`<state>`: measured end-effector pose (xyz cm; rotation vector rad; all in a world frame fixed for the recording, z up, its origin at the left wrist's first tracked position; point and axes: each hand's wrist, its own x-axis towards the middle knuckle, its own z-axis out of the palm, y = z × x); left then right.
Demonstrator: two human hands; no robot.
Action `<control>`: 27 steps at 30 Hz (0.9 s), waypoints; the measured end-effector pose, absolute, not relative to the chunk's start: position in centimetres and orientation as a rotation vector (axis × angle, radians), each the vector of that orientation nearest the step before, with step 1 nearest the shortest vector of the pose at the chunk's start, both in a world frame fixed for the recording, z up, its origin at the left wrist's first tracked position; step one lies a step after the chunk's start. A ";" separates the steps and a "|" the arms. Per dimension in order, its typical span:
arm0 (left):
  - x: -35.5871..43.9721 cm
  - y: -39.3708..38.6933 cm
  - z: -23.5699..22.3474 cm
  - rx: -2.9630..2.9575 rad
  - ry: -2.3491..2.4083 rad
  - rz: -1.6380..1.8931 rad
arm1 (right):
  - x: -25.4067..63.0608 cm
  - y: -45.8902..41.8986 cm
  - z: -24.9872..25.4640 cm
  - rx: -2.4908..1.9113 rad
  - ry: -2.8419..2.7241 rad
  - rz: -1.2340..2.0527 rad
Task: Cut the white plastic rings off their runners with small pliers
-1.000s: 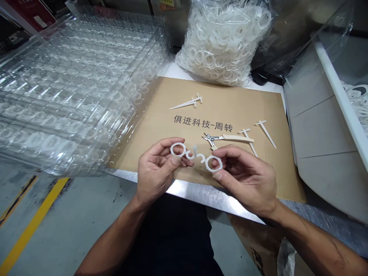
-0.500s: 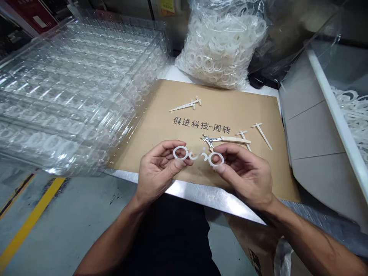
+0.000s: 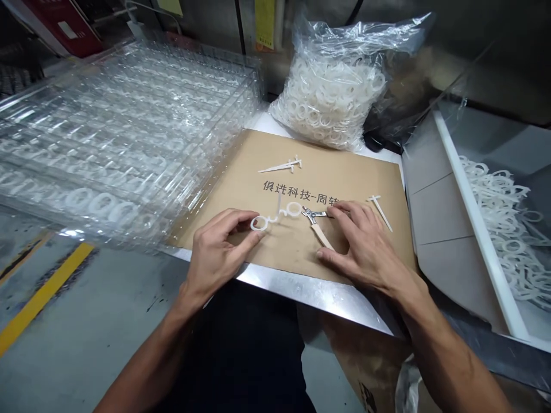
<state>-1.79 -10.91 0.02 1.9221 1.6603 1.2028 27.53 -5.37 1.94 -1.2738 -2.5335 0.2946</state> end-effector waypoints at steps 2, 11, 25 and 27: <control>-2.0 -10.7 -0.4 1.919 1.646 1.229 | 27.8 -5.3 1.9 -1.343 -2.618 0.241; -1.3 -11.0 -0.9 1.872 1.601 1.427 | 27.7 -6.4 2.9 -1.280 -2.233 0.384; -1.5 -11.5 -1.3 1.796 1.537 1.516 | 28.3 -8.0 2.7 -1.224 -1.665 1.656; -1.4 -11.5 -1.2 1.805 1.534 1.524 | 28.0 -8.5 3.2 -1.220 -1.640 1.746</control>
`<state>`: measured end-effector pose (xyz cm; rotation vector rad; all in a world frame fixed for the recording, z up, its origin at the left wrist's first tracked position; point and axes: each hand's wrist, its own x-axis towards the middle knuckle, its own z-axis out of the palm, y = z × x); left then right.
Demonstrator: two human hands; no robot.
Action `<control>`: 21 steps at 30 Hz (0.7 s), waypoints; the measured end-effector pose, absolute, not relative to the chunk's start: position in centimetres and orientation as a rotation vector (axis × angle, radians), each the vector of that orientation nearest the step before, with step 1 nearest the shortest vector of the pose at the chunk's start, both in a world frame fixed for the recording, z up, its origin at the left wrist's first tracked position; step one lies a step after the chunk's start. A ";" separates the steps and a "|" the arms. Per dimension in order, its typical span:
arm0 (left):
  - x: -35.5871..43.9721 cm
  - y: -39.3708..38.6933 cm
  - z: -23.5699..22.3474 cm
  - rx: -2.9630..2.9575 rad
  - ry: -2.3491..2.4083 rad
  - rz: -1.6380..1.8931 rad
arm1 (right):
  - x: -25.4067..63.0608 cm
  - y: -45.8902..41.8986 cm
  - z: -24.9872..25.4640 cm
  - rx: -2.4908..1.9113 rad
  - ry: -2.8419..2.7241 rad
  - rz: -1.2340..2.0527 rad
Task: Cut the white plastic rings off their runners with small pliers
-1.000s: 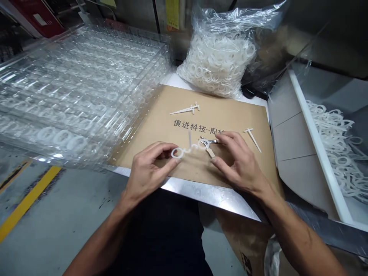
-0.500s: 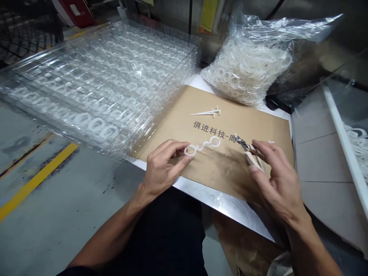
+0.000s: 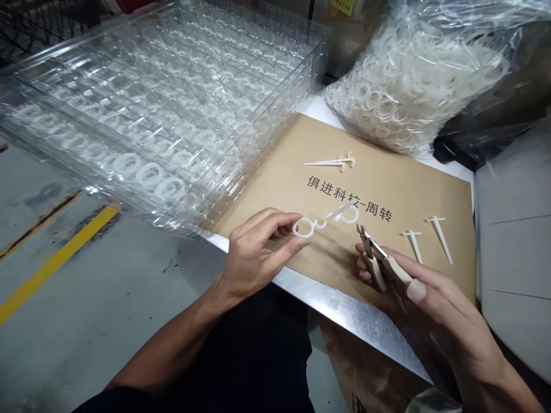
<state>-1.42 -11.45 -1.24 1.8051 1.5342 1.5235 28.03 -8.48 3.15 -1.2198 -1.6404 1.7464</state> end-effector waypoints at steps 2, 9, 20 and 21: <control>-1.3 -11.4 -1.2 1.821 1.533 1.525 | 27.6 -8.9 3.5 -1.205 -1.632 1.823; -1.0 -11.7 -1.3 1.968 1.516 1.536 | 26.1 -9.7 3.9 -1.215 -1.785 1.850; -0.7 -11.9 -1.4 2.022 1.478 1.574 | 24.4 -9.4 4.2 -1.170 -1.918 1.752; -0.8 -11.9 -1.4 2.016 1.478 1.579 | 24.3 -9.3 4.1 -1.156 -1.928 1.749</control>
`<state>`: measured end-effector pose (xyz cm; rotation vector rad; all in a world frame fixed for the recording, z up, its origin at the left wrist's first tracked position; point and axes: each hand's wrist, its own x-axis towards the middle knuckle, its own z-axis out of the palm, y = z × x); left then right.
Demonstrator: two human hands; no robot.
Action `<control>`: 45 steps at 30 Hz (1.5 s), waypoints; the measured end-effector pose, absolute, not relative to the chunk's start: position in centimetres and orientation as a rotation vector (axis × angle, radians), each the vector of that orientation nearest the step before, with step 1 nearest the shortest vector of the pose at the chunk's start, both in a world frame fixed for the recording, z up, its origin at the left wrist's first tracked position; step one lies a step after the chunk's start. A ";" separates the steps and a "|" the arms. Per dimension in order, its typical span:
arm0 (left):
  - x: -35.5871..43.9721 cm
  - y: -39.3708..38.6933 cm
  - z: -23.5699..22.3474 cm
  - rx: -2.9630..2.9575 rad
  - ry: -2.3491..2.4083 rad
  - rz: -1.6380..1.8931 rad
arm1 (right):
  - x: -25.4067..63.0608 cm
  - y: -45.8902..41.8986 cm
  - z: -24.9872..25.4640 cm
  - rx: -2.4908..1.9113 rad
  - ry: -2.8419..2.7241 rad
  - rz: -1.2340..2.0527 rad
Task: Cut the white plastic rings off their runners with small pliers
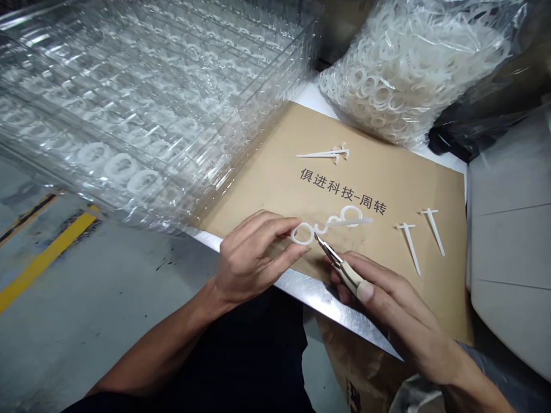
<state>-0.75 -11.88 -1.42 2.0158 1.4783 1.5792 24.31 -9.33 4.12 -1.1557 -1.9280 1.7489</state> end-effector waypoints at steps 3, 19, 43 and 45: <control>-0.8 -12.0 -1.6 1.993 1.487 1.574 | 24.3 -9.4 4.0 -1.135 -1.932 1.742; -0.8 -12.1 -1.6 2.042 1.479 1.537 | 23.6 -9.4 3.9 -1.100 -1.901 1.728; -0.6 -11.8 -1.3 2.124 1.471 1.581 | 23.5 -9.5 3.9 -1.146 -1.879 1.732; -0.6 -11.7 -1.3 2.129 1.468 1.575 | 23.5 -9.5 3.9 -1.150 -1.885 1.732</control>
